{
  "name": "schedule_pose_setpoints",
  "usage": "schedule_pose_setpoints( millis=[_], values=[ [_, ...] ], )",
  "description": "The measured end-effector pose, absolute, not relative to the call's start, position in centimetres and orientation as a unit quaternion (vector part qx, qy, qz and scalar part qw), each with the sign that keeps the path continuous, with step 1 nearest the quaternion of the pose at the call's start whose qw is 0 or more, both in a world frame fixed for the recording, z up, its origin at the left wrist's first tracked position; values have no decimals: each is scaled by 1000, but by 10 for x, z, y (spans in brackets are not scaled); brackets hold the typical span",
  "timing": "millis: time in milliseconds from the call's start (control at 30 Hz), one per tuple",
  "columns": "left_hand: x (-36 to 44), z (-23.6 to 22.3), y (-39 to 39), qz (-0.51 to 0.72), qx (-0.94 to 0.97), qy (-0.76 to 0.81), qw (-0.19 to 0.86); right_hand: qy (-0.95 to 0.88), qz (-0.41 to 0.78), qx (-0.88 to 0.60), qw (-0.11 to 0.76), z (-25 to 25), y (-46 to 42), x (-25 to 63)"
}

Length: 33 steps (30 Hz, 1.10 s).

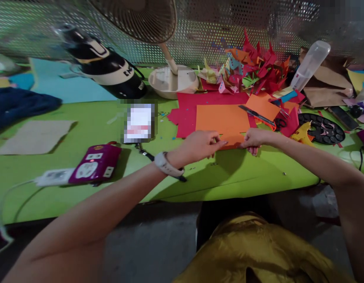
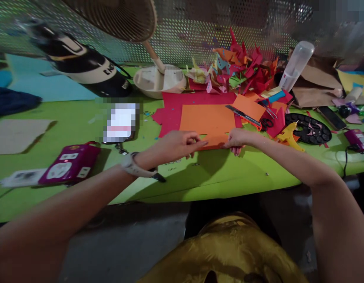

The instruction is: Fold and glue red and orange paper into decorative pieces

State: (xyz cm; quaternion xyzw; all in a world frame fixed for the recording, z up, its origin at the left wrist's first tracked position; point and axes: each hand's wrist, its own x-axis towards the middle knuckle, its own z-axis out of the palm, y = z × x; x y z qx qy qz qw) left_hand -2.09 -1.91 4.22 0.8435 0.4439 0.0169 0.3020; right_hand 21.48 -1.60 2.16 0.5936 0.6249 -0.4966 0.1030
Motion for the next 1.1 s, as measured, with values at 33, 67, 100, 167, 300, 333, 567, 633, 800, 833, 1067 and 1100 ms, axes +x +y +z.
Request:
schedule_pose_setpoints(
  millis=[33,67,100,167,300,333,567,633,800,833,1067,1100],
  values=[
    [-13,42,-17,-16,809,445,383,625,-495,595,104,23,-17,214],
    [-6,39,-14,-44,782,435,445,625,-493,596,105,24,-17,213],
    [0,34,-12,-62,761,430,482,623,-493,598,105,25,-18,212],
    [6,22,-8,-84,726,436,525,620,-493,602,103,27,-19,211],
    [6,6,-2,-82,698,443,557,619,-494,602,101,29,-20,211],
    [5,4,-1,-80,695,446,558,617,-495,603,101,29,-20,211],
    [4,6,0,-72,687,452,564,617,-498,602,95,29,-21,211],
    [0,8,1,-77,700,454,546,617,-498,602,93,29,-21,211],
    [-25,12,4,-93,691,488,525,610,-503,605,87,30,-22,212],
    [-31,12,5,-94,687,495,524,611,-504,604,86,31,-22,212],
    [-57,14,5,-94,677,527,505,614,-495,608,92,27,-21,217],
    [-58,14,5,-91,679,524,506,616,-492,609,95,26,-21,220]
  ],
)
